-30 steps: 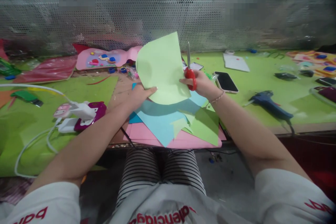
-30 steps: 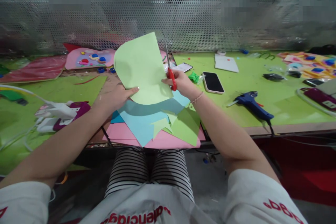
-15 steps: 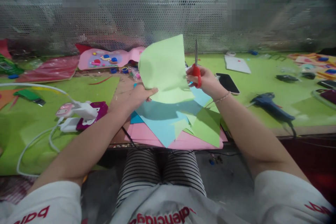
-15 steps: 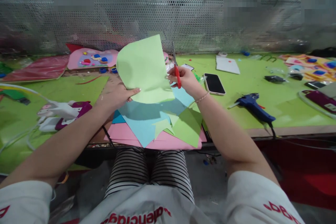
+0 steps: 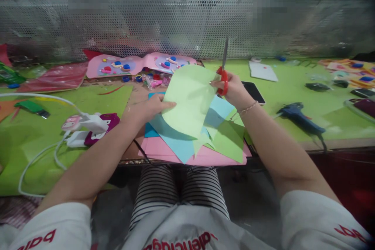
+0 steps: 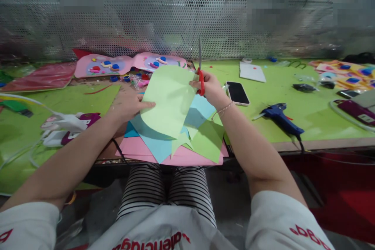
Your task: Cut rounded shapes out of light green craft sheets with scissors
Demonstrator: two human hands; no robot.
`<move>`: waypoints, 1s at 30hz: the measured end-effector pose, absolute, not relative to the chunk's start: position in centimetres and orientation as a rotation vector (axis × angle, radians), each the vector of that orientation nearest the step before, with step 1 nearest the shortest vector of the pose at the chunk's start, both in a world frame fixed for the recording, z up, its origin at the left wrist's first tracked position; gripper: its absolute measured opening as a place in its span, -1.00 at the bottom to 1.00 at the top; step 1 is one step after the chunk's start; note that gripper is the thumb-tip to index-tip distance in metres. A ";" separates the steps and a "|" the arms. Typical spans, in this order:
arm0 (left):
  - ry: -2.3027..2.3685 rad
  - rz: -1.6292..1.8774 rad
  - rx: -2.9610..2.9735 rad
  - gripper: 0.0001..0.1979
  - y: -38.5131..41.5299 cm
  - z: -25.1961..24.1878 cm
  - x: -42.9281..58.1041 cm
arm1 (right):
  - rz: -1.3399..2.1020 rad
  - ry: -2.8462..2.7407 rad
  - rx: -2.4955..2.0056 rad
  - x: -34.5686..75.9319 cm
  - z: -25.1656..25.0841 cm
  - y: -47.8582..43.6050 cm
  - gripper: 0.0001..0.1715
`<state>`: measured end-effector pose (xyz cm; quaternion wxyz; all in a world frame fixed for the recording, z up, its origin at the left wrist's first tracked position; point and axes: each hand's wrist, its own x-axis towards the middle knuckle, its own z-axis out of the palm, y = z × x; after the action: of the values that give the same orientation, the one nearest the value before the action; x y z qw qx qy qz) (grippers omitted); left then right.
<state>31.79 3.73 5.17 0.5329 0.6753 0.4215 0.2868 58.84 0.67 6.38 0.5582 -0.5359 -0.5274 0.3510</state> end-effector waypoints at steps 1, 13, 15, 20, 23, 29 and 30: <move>1.029 0.777 1.597 -0.80 3.7 5.3 31.9 | 0.809 -1.213 -1.244 59.0 6.3 0.9 -0.64; 1.089 1.080 1.675 -0.85 7.0 3.8 30.8 | 0.955 -1.126 -1.236 59.8 6.5 1.2 -0.48; 1.055 1.066 1.722 -0.83 7.2 3.9 30.5 | 0.914 -1.162 -1.224 60.2 6.6 1.2 -0.53; 1.090 1.035 1.759 -0.74 7.0 4.2 30.0 | 0.996 -1.286 -1.211 61.5 6.4 1.1 -0.51; 1.006 1.012 1.725 -0.68 6.5 4.5 30.3 | 1.013 -1.359 -1.246 61.4 6.0 1.1 -0.49; 0.898 1.047 1.714 -0.50 6.5 4.5 30.7 | 0.883 -1.392 -1.360 60.0 5.3 1.3 -0.52; 0.875 1.061 1.712 -0.49 6.6 4.4 30.8 | 0.869 -1.379 -1.346 60.0 5.2 1.4 -0.53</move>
<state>30.79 6.59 4.37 0.4553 0.6941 0.3548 0.4303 60.01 1.38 5.18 0.4913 -0.5547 -0.5682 0.3579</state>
